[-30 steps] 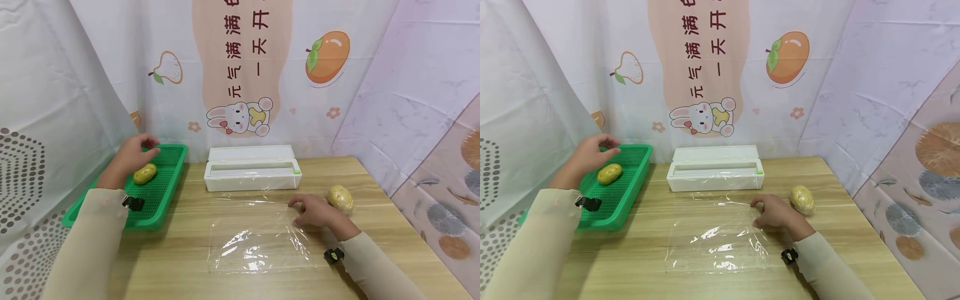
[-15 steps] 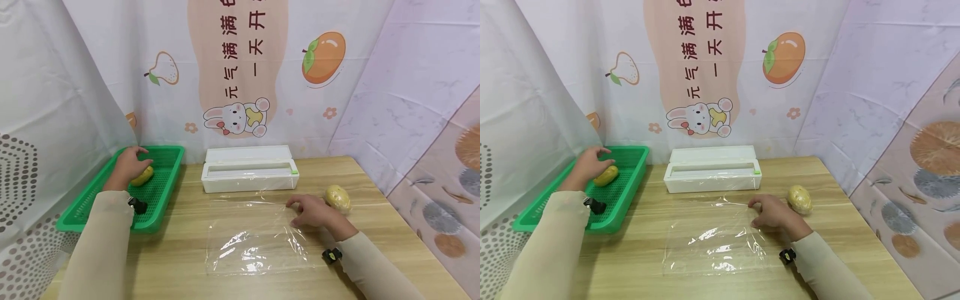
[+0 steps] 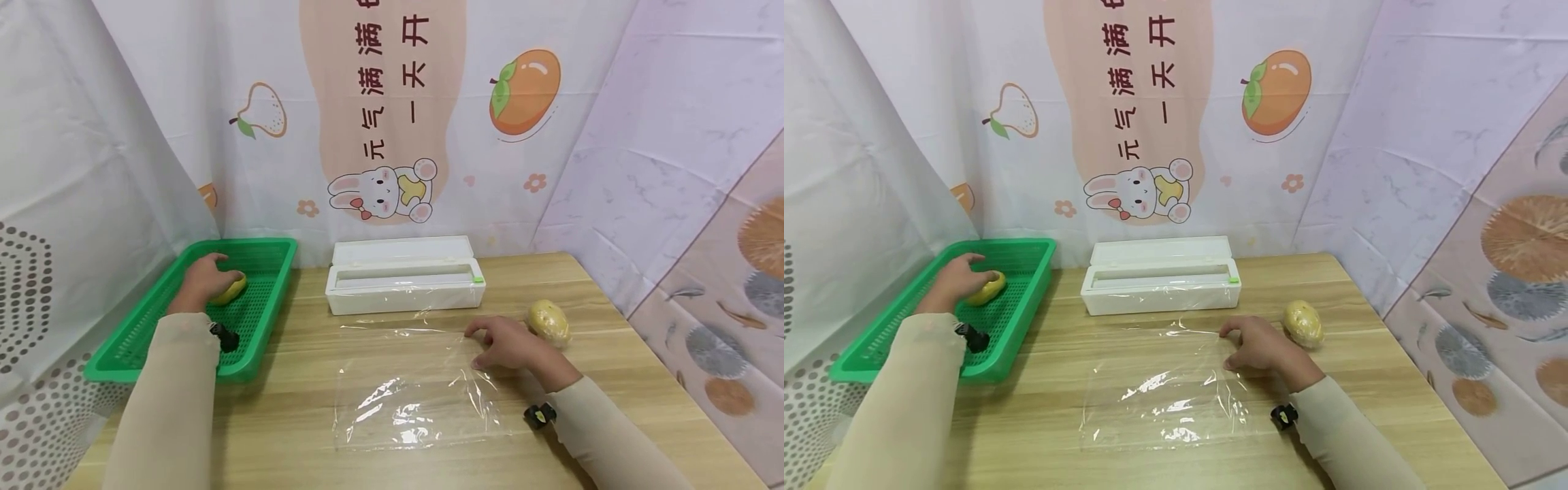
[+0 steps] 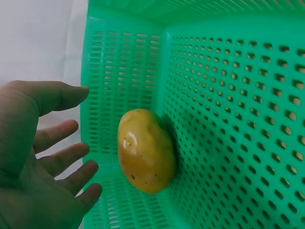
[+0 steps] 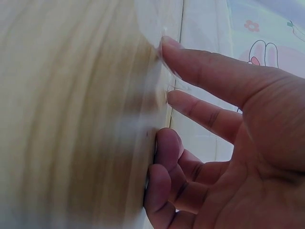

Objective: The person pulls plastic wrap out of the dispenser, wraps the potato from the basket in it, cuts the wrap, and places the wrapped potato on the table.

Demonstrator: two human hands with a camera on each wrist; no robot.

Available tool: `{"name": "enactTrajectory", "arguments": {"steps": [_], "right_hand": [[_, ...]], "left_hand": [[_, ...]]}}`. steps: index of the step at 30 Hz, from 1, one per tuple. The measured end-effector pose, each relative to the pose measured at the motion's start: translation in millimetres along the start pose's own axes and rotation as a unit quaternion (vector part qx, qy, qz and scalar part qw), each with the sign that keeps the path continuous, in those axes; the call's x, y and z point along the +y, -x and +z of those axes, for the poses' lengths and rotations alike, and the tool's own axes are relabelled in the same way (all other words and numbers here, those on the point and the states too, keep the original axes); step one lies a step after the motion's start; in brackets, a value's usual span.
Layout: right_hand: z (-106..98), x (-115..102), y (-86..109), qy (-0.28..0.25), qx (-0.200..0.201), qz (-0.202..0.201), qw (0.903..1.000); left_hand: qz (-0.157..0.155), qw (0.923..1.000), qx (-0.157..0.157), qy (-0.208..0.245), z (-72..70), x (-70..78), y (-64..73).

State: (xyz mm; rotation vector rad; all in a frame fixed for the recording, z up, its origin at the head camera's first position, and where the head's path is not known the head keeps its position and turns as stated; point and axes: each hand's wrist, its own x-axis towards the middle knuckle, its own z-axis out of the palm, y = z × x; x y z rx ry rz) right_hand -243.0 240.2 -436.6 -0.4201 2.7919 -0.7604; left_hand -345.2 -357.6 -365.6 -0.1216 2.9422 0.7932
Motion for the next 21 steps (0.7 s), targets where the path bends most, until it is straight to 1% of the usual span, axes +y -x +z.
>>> {"name": "enactTrajectory", "arguments": {"steps": [6, 9, 13, 17, 21], "right_hand": [[-0.6, -0.1, 0.3, -0.002, 0.001, -0.002, 1.0], [-0.9, -0.4, 0.2, -0.004, 0.001, -0.003, 1.0], [-1.2, -0.5, 0.1, -0.005, 0.0, -0.006, 1.0], [-1.6, -0.4, -0.1, -0.005, 0.0, -0.008, 1.0], [-1.4, 0.0, -0.1, -0.005, -0.001, -0.007, 1.0]], "left_hand": [[0.002, 0.9998, -0.015, -0.016, 2.4, -2.1, -3.8], [0.008, 0.9991, -0.019, -0.038, 3.4, -6.0, -6.9], [0.012, 0.9973, -0.035, -0.063, 6.1, -12.5, -10.6], [0.015, 0.9961, -0.048, -0.072, 9.1, -16.9, -13.2], [0.018, 0.9953, -0.058, -0.075, 10.8, -16.3, -13.4]]}}
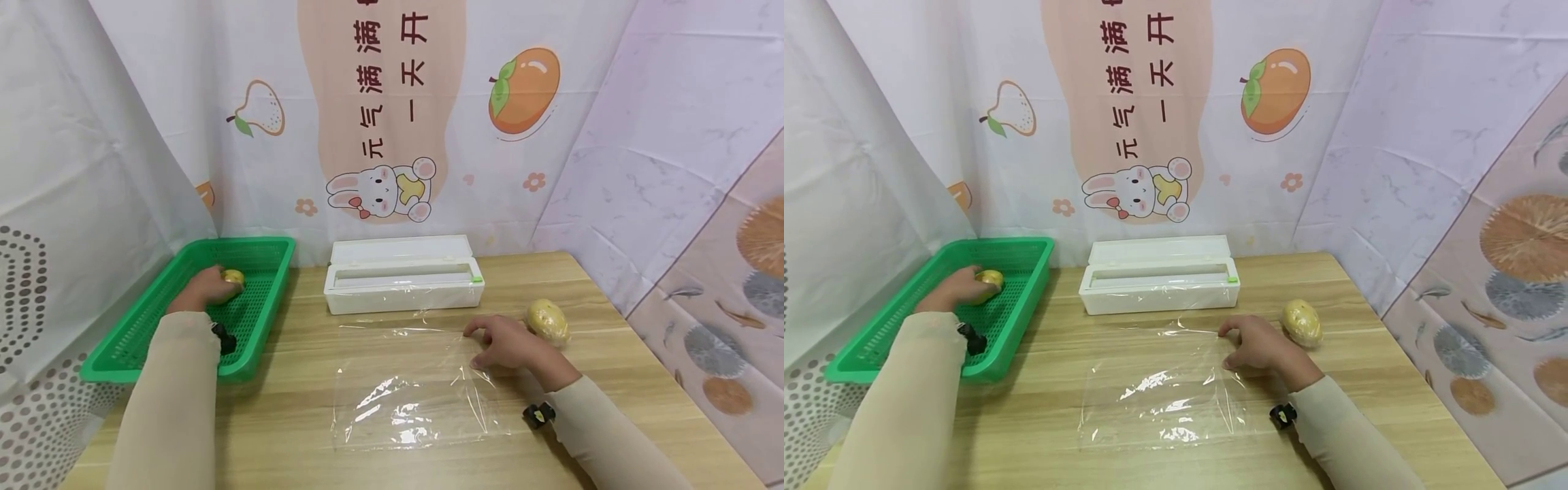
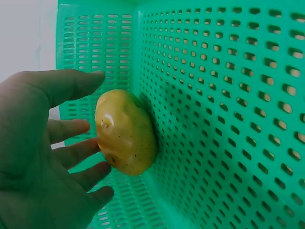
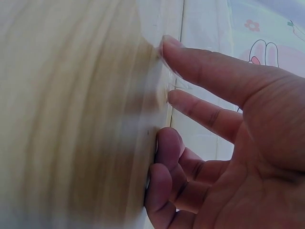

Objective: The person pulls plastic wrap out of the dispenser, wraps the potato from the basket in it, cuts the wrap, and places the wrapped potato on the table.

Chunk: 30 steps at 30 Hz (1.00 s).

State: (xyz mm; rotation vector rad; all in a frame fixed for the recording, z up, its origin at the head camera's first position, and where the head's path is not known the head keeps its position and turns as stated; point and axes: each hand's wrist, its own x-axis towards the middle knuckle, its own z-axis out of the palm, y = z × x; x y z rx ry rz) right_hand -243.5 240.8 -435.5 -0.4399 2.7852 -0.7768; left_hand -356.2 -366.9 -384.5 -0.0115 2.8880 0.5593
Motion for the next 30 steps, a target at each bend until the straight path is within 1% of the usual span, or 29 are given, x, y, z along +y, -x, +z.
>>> {"name": "enactTrajectory", "arguments": {"steps": [8, 12, 19, 24, 30], "right_hand": [[1.1, 0.6, -0.1, 0.002, -0.001, 0.006, 1.0], [1.2, 1.0, -0.4, 0.003, -0.001, 0.006, 1.0], [1.3, 1.2, -0.6, 0.002, -0.001, 0.007, 1.0], [1.3, 1.1, -0.5, 0.002, -0.002, 0.009, 1.0], [1.5, 1.2, -0.6, -0.001, -0.003, 0.011, 0.9999]], "left_hand": [[0.015, 0.9998, -0.003, -0.013, -1.2, 5.8, 4.0], [0.017, 0.9998, -0.008, -0.004, -1.2, 7.8, 5.7], [0.022, 0.9996, -0.014, -0.013, -2.3, 9.6, 8.3], [0.005, 0.9995, -0.03, 0.0, -1.8, 10.5, 8.3], [-0.025, 0.9981, -0.055, 0.017, -0.1, 11.3, 8.7]]}}
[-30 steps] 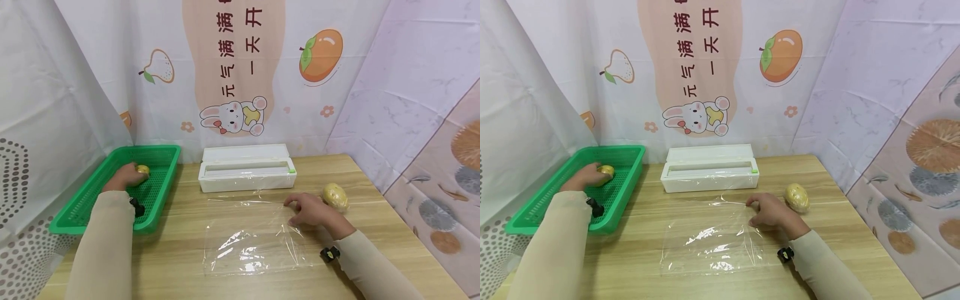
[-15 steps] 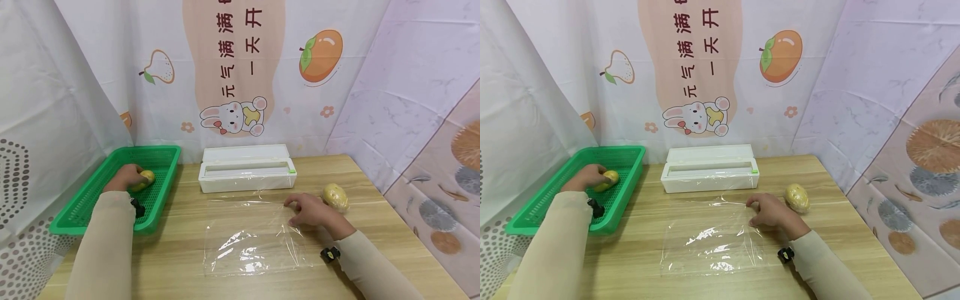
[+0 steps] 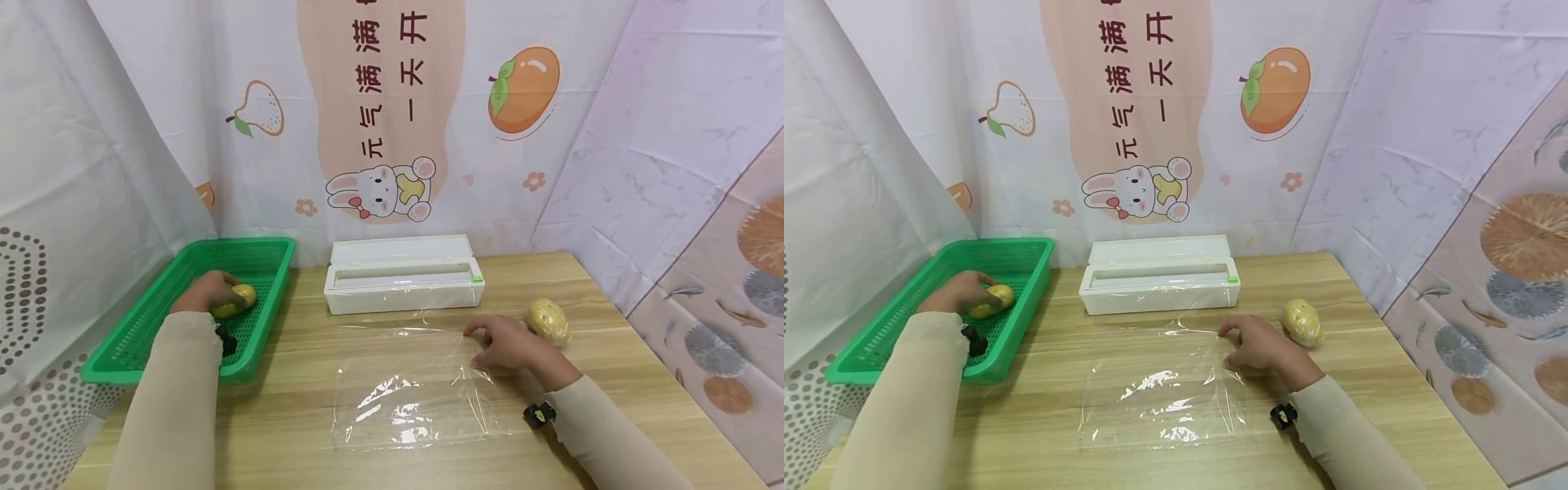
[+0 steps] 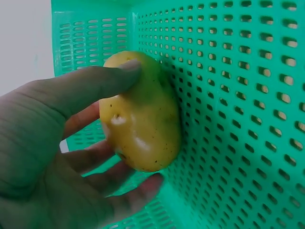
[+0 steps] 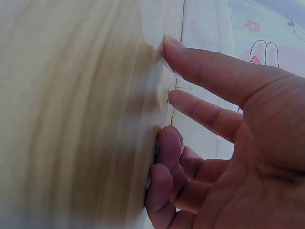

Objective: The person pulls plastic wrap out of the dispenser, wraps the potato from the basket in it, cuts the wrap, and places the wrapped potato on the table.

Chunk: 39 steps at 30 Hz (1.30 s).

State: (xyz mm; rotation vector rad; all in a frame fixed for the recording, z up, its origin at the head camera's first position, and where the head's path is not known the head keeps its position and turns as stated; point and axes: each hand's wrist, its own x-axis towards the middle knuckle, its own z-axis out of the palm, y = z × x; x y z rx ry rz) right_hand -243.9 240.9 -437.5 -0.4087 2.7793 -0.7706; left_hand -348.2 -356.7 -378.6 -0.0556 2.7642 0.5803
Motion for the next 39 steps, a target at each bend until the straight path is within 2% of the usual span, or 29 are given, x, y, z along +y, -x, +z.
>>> {"name": "enactTrajectory", "arguments": {"steps": [6, 13, 21, 29, 35, 39], "right_hand": [[0.0, 0.9, 0.1, -0.008, -0.001, 0.001, 1.0], [0.2, 0.9, -0.3, -0.008, -0.003, -0.005, 0.9999], [-0.1, -0.6, 0.1, -0.01, -0.002, -0.005, 0.9999], [0.1, 0.6, 0.5, -0.014, 0.003, -0.013, 0.9998], [0.4, 1.3, 1.0, -0.015, 0.005, -0.013, 0.9998], [1.0, 1.9, 0.7, -0.017, 0.003, -0.01, 0.9998]], "left_hand": [[-0.008, 0.9999, -0.012, 0.003, 0.8, 2.2, 3.1], [-0.006, 0.9994, -0.034, -0.008, 0.5, 7.0, 13.2], [-0.01, 0.9991, -0.039, 0.015, 0.8, 0.9, 8.0], [-0.012, 0.9985, -0.007, 0.053, -4.9, -1.8, 2.4], [-0.029, 0.9961, 0.026, 0.079, -10.6, 8.3, 8.4], [-0.034, 0.9959, 0.04, 0.074, -14.6, 15.6, 13.7]]}}
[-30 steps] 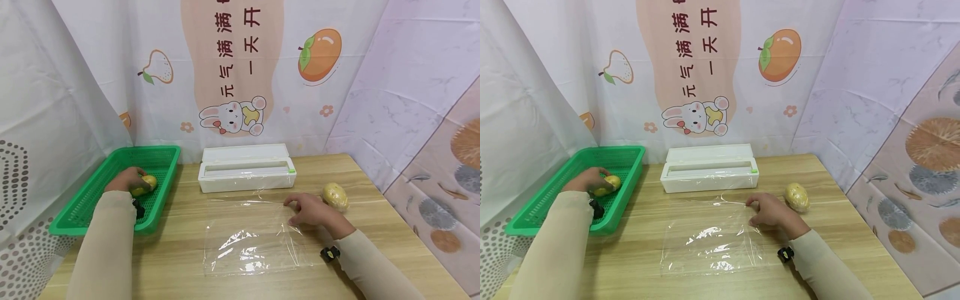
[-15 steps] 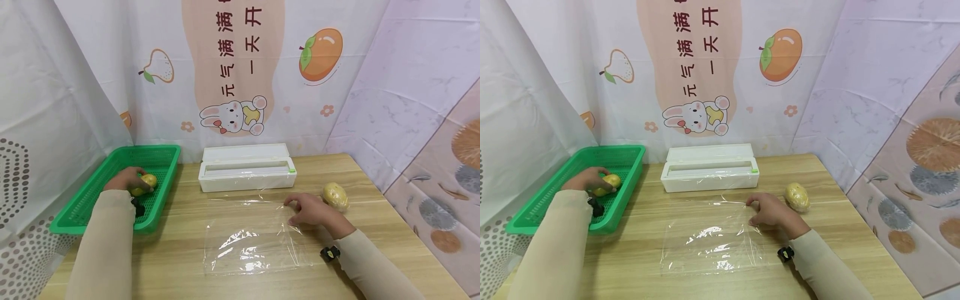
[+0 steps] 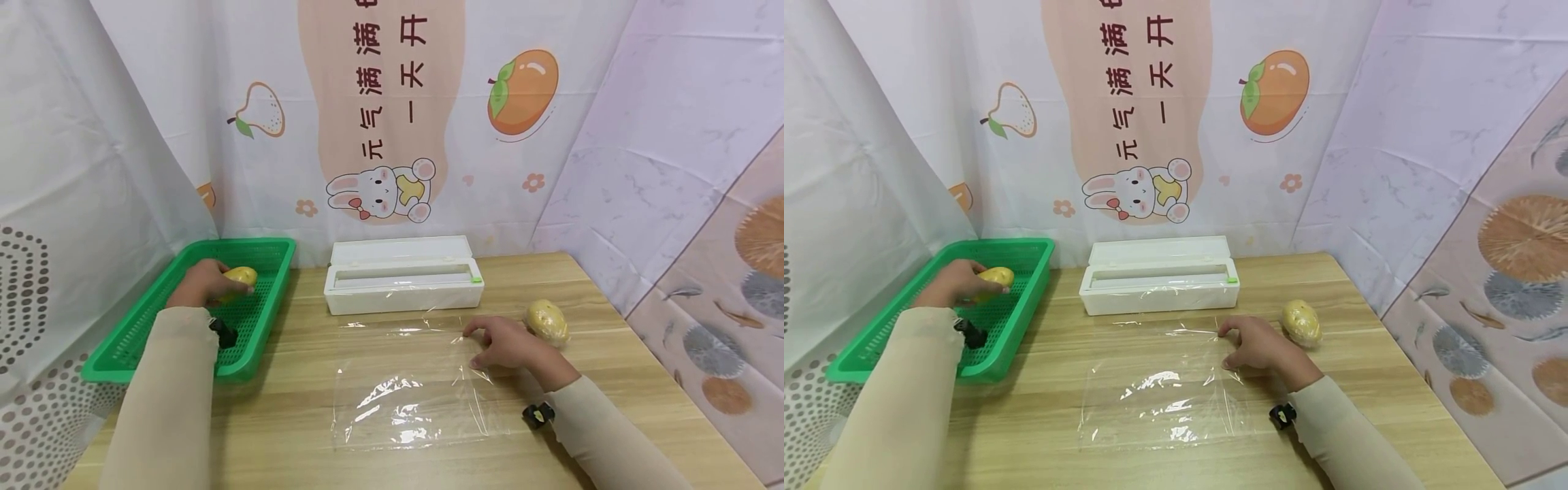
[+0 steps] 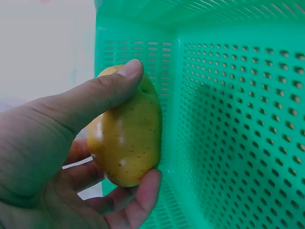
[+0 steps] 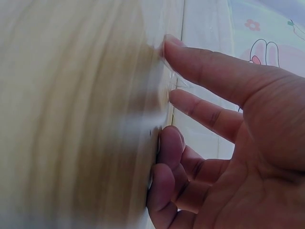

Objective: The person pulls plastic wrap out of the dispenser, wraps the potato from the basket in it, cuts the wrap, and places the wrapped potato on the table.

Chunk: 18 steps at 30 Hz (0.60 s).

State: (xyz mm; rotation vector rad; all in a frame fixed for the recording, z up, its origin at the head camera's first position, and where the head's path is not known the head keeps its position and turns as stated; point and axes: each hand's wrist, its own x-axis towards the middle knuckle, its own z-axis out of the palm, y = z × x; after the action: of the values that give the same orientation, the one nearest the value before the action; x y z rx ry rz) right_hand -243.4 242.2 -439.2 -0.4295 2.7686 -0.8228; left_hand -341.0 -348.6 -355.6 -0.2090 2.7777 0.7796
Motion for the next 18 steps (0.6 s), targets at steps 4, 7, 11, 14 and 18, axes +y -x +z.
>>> {"name": "enactTrajectory", "arguments": {"steps": [4, 7, 11, 14, 18], "right_hand": [[0.5, 0.5, -0.7, -0.003, -0.001, -0.003, 1.0], [0.4, 0.6, -1.0, -0.003, -0.001, -0.006, 1.0], [0.1, 0.3, -0.8, -0.002, -0.002, -0.006, 1.0], [-0.1, -0.1, -0.4, -0.005, -0.002, -0.004, 1.0], [-0.2, -0.2, 0.1, -0.011, -0.002, -0.005, 0.9999]], "left_hand": [[0.003, 0.9998, 0.017, -0.005, -2.8, 4.0, 2.5], [0.011, 0.9993, 0.035, -0.007, -5.0, 5.6, 3.6], [0.035, 0.9971, 0.067, -0.012, -8.1, 8.8, 5.5], [0.047, 0.9948, 0.09, -0.004, -10.2, 13.8, 7.6], [0.059, 0.992, 0.111, 0.013, -13.6, 19.5, 10.2]]}}
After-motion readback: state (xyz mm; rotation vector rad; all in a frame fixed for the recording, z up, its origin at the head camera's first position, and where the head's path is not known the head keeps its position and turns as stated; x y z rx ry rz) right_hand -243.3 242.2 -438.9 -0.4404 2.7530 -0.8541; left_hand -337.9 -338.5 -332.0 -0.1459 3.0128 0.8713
